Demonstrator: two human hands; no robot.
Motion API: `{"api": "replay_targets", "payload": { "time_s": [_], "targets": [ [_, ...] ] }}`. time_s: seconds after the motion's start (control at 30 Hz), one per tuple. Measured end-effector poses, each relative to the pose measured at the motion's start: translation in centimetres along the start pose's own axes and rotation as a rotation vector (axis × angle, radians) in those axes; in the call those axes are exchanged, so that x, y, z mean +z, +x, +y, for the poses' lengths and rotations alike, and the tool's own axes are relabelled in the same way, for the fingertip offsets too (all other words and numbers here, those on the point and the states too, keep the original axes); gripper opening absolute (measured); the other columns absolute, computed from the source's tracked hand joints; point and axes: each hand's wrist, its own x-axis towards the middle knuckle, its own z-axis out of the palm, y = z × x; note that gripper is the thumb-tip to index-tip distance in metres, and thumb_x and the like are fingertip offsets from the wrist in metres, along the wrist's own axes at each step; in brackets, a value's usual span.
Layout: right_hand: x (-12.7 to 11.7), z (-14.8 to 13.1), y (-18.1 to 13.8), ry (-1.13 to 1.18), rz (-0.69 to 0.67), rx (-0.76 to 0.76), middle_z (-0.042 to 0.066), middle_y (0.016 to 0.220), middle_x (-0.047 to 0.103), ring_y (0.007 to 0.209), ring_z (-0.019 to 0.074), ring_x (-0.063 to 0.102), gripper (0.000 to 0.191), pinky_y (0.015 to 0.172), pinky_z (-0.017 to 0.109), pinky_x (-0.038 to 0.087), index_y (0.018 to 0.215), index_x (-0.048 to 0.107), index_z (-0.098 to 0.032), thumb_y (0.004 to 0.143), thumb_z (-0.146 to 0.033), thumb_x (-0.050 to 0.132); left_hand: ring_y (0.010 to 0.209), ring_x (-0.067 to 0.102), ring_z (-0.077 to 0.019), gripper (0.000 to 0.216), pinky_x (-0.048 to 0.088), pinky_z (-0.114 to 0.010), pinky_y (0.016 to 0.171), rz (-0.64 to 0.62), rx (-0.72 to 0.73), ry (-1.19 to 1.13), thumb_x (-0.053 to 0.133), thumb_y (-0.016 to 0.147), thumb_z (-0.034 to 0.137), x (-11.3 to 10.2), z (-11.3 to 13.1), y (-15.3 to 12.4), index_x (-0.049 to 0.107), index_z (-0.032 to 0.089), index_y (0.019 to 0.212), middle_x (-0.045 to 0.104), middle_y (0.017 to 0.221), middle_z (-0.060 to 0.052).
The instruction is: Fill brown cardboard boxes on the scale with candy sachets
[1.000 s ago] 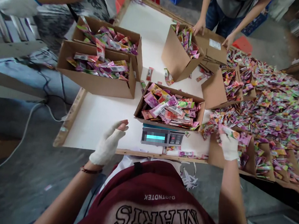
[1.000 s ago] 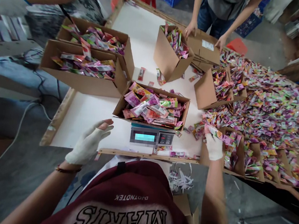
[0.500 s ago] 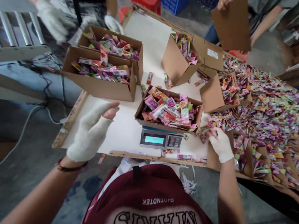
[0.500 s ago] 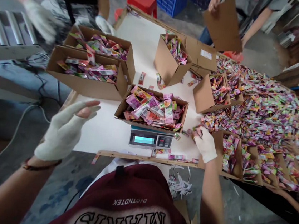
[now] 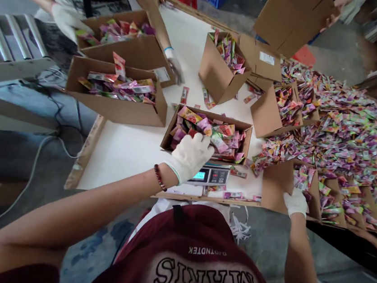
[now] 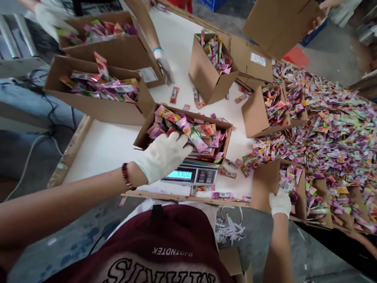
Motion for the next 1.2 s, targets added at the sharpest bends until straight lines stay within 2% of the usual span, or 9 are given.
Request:
{"api": "replay_targets", "payload": {
  "time_s": [0.17, 0.33, 0.57, 0.7, 0.8, 0.9, 1.0, 1.1, 1.2],
  "targets": [
    [-3.8, 1.2, -2.2, 0.052, 0.067, -0.076, 0.014, 0.094, 0.077, 0.089, 0.0323, 0.073, 0.038, 0.073, 0.038, 0.052, 0.108, 0.077, -0.02, 0.086, -0.042, 0.055, 0.098, 0.058, -0.0314, 0.027, 0.043, -0.042, 0.067, -0.022, 0.075, 0.004, 0.048, 0.092, 0.009, 0.7, -1.2, -1.8, 0.074, 0.015, 0.094, 0.069, 0.108, -0.018],
    [-9.3, -0.6, -5.9, 0.098, 0.233, -0.504, 0.013, 0.1, 0.078, 0.092, 0.03, 0.072, 0.036, 0.075, 0.036, 0.052, 0.103, 0.075, -0.024, 0.092, -0.05, 0.053, 0.099, 0.062, -0.0304, 0.033, 0.051, -0.047, 0.085, 0.015, 0.117, -0.138, 0.044, 0.087, 0.007, 1.3, -4.9, -6.5, 0.075, 0.018, 0.091, 0.072, 0.108, -0.017],
    [-12.8, -16.2, -7.1, 0.04, 0.392, -0.913, 0.011, 0.086, 0.076, 0.08, 0.0238, 0.069, 0.029, 0.071, 0.033, 0.046, 0.084, 0.072, -0.021, 0.1, -0.036, 0.053, 0.1, 0.067, -0.0343, 0.02, 0.054, -0.048, 0.085, 0.323, -0.218, -0.194, 0.056, 0.082, 0.033, 3.3, -12.2, -16.2, 0.076, 0.032, 0.082, 0.078, 0.107, -0.009],
    [-11.9, -24.9, -6.1, 0.005, 0.156, -1.123, 0.011, 0.107, 0.079, 0.095, 0.0255, 0.072, 0.017, 0.083, 0.035, 0.051, 0.102, 0.076, -0.02, 0.095, -0.022, 0.061, 0.1, 0.068, -0.0356, 0.024, 0.054, -0.046, 0.077, 0.411, -0.442, -0.126, 0.054, 0.081, 0.044, 4.3, -15.4, -20.2, 0.076, 0.034, 0.083, 0.08, 0.107, -0.005],
    [-11.3, -28.3, -5.7, 0.009, 0.026, -1.176, 0.012, 0.112, 0.078, 0.1, 0.0264, 0.073, 0.019, 0.09, 0.037, 0.053, 0.109, 0.076, -0.018, 0.092, -0.019, 0.066, 0.098, 0.066, -0.0336, 0.019, 0.052, -0.042, 0.072, 0.381, -0.495, -0.16, 0.057, 0.075, 0.042, 5.7, -17.3, -20.2, 0.073, 0.033, 0.076, 0.08, 0.101, -0.003],
    [-11.7, -28.0, -5.8, 0.17, 0.038, -1.237, 0.011, 0.108, 0.077, 0.1, 0.0248, 0.072, 0.016, 0.093, 0.038, 0.054, 0.107, 0.074, -0.019, 0.094, -0.02, 0.066, 0.088, 0.063, -0.0305, 0.012, 0.048, -0.036, 0.065, 0.383, -0.5, -0.246, 0.059, 0.068, 0.04, 7.6, -19.0, -18.4, 0.067, 0.032, 0.067, 0.078, 0.089, -0.002],
    [-12.4, -24.7, -5.6, 0.517, 0.184, -1.214, 0.009, 0.109, 0.075, 0.105, 0.0235, 0.07, 0.014, 0.097, 0.038, 0.054, 0.106, 0.072, -0.022, 0.098, -0.029, 0.062, 0.085, 0.059, -0.0287, 0.013, 0.043, -0.033, 0.062, 0.392, -0.506, -0.272, 0.059, 0.069, 0.041, 9.1, -20.4, -16.0, 0.065, 0.029, 0.068, 0.075, 0.084, -0.002],
    [-11.6, -20.7, -3.7, 0.743, 0.355, -0.891, 0.009, 0.112, 0.073, 0.105, 0.025, 0.069, 0.024, 0.098, 0.041, 0.055, 0.112, 0.069, -0.023, 0.099, -0.041, 0.06, 0.089, 0.057, -0.0268, 0.015, 0.041, -0.031, 0.065, 0.381, -0.491, -0.267, 0.058, 0.075, 0.04, 9.4, -21.7, -13.4, 0.064, 0.027, 0.072, 0.074, 0.09, -0.001],
    [-8.7, -18.6, -0.2, 0.789, 0.251, -0.582, 0.01, 0.11, 0.073, 0.099, 0.024, 0.069, 0.034, 0.093, 0.042, 0.057, 0.116, 0.067, -0.019, 0.098, -0.048, 0.058, 0.09, 0.055, -0.0239, 0.016, 0.04, -0.029, 0.067, 0.34, -0.471, -0.23, 0.057, 0.083, 0.036, 8.6, -22.7, -10.2, 0.066, 0.024, 0.077, 0.072, 0.093, -0.001]
  ]
}}
